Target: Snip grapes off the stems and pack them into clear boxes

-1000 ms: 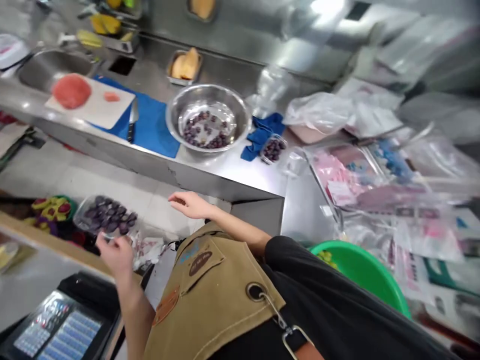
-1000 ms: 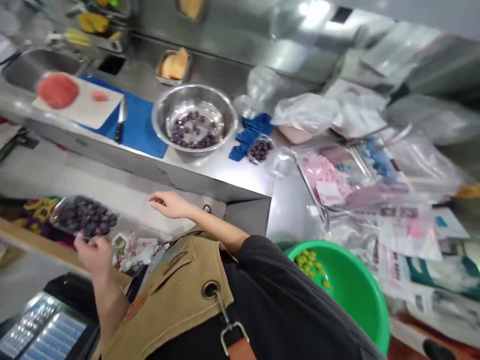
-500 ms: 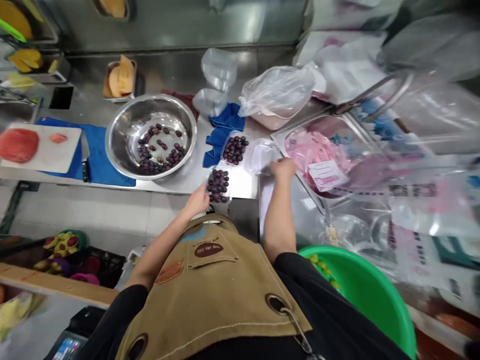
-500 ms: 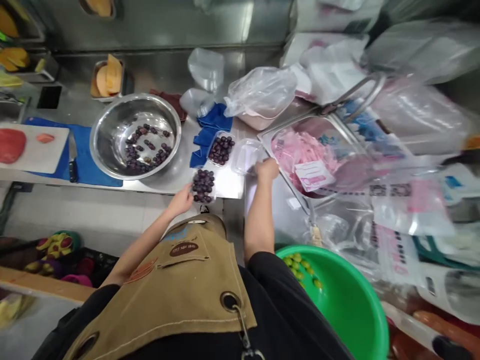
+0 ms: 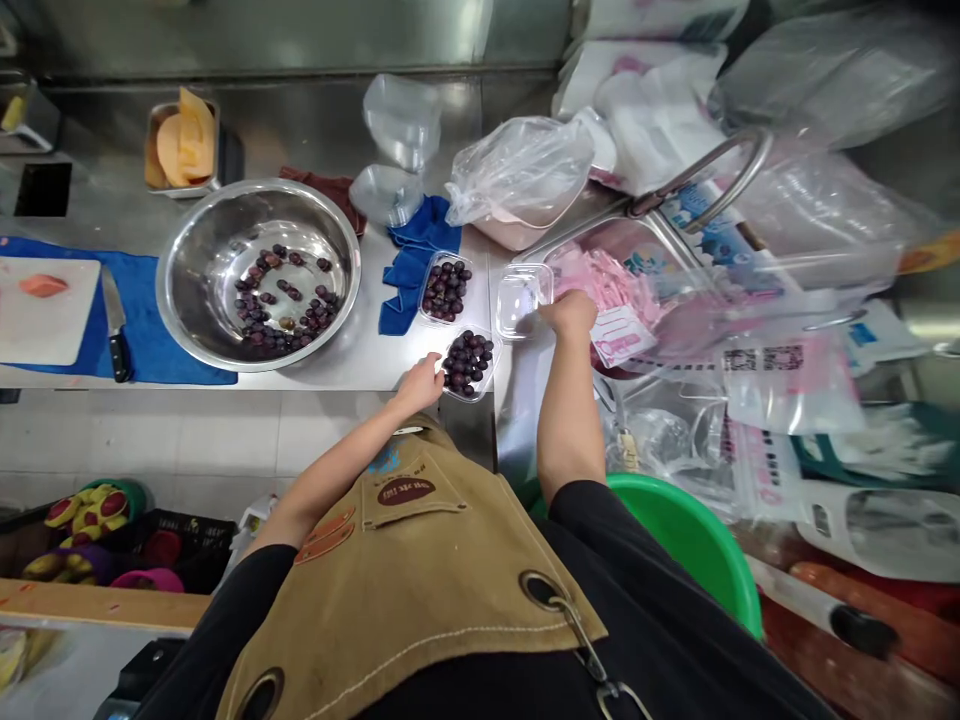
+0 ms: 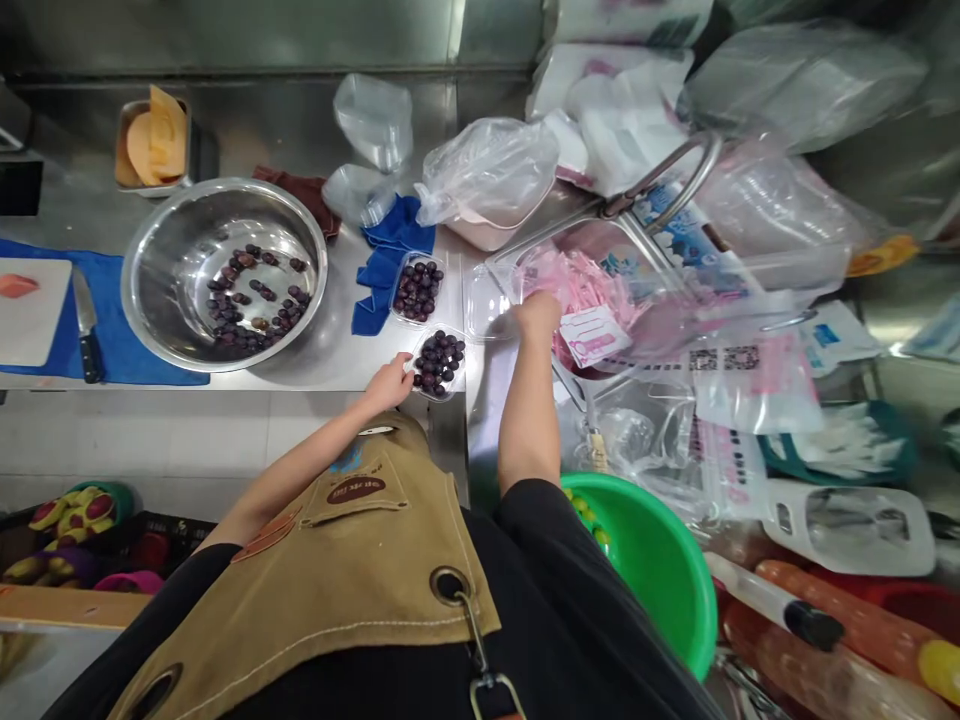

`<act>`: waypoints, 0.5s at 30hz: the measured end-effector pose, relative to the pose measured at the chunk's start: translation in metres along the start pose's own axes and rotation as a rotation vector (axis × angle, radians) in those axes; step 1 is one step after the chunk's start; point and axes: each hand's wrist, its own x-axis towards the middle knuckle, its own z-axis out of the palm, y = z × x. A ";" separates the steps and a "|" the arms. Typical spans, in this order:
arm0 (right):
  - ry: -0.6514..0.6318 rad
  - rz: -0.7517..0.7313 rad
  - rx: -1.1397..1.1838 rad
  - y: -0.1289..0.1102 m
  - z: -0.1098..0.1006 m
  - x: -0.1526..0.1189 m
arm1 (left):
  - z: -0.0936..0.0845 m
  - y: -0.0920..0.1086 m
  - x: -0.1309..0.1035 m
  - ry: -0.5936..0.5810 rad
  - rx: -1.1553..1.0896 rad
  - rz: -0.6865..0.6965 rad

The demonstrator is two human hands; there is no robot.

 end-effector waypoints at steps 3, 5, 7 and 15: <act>-0.080 -0.036 0.057 0.003 -0.014 0.015 | 0.007 0.003 0.001 0.005 -0.040 0.000; -0.151 -0.059 0.185 0.003 -0.021 0.021 | 0.011 0.005 0.000 0.007 -0.072 -0.001; -0.208 -0.091 0.349 -0.001 -0.025 0.023 | 0.016 0.008 0.000 0.012 -0.103 -0.007; -0.315 -0.076 0.637 -0.024 -0.047 0.017 | 0.026 0.031 0.014 -0.033 -0.211 0.004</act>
